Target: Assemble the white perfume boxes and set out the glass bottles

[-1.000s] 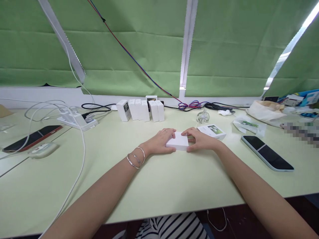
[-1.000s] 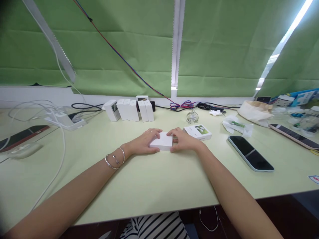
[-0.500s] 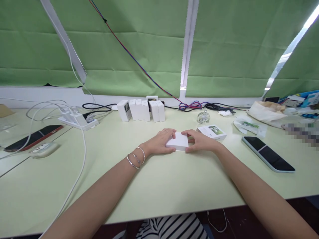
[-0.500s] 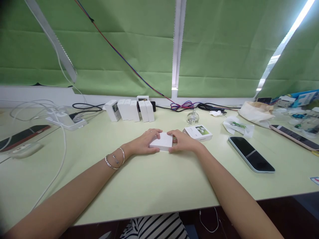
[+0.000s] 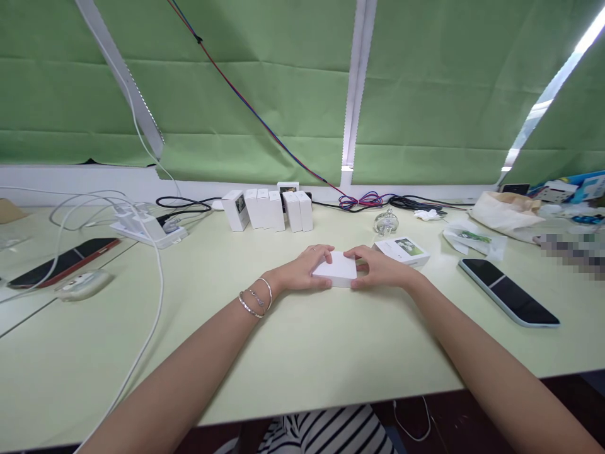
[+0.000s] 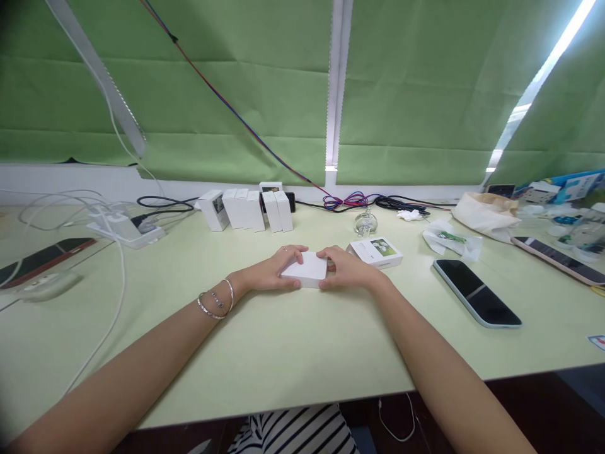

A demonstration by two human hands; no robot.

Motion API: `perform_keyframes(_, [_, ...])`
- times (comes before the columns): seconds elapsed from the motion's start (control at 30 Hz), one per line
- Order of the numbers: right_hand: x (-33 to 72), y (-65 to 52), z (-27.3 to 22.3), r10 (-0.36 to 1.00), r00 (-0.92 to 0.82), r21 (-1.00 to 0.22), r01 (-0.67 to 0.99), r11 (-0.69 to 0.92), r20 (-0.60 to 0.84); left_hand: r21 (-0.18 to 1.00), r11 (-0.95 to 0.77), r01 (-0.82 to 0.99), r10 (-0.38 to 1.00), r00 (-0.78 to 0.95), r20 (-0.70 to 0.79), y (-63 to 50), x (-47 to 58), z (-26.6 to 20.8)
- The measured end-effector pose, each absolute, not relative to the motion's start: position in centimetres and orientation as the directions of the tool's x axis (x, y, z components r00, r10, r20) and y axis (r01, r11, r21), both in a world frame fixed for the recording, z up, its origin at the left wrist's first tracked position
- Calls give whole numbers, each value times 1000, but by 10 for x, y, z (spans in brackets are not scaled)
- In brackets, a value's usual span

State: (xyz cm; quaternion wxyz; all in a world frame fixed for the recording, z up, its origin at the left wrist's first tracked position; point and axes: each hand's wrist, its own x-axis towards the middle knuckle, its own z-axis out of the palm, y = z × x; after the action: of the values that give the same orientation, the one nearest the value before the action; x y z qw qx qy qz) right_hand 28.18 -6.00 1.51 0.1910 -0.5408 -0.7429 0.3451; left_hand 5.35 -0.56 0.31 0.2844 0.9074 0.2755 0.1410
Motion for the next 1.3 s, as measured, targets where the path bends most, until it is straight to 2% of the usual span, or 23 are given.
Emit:
perform_keyframes(0.13, [281,-60,14,939,-340,-689,693,211,-54,595,-689,413,579,808,109,-6,54,3])
perform_keyframes(0.27, [280,-60,14,942,-334,-701,680,214,-37,652,-642,404,614,780,122,-5,55,1])
perform_keyframes(0.5, [281,-59,14,953,-303,-685,693,223,4,737,-540,406,789,550,274,4,51,-4])
perform_keyframes(0.67, [283,-56,11,955,-296,-692,682,235,33,791,-500,351,800,536,268,6,49,-5])
perform_keyframes(0.83, [287,-50,4,951,-260,-707,641,300,169,775,-541,326,766,571,295,2,54,-5])
perform_keyframes(0.93, [288,-47,5,939,-190,-723,600,343,288,778,-542,317,791,506,345,6,55,-7])
perform_keyframes(1.03, [287,-46,10,940,-35,-800,514,309,340,829,-504,243,826,416,380,11,56,-10])
perform_keyframes(1.1, [284,-47,12,953,10,-882,381,277,304,896,-427,122,823,464,329,11,60,-11])
perform_keyframes(1.2, [274,-48,10,963,-91,-952,149,267,255,952,-301,-63,732,624,273,1,70,-9])
perform_keyframes(1.3, [264,-50,6,953,-200,-969,42,242,229,947,-294,-132,669,679,302,-12,79,-6])
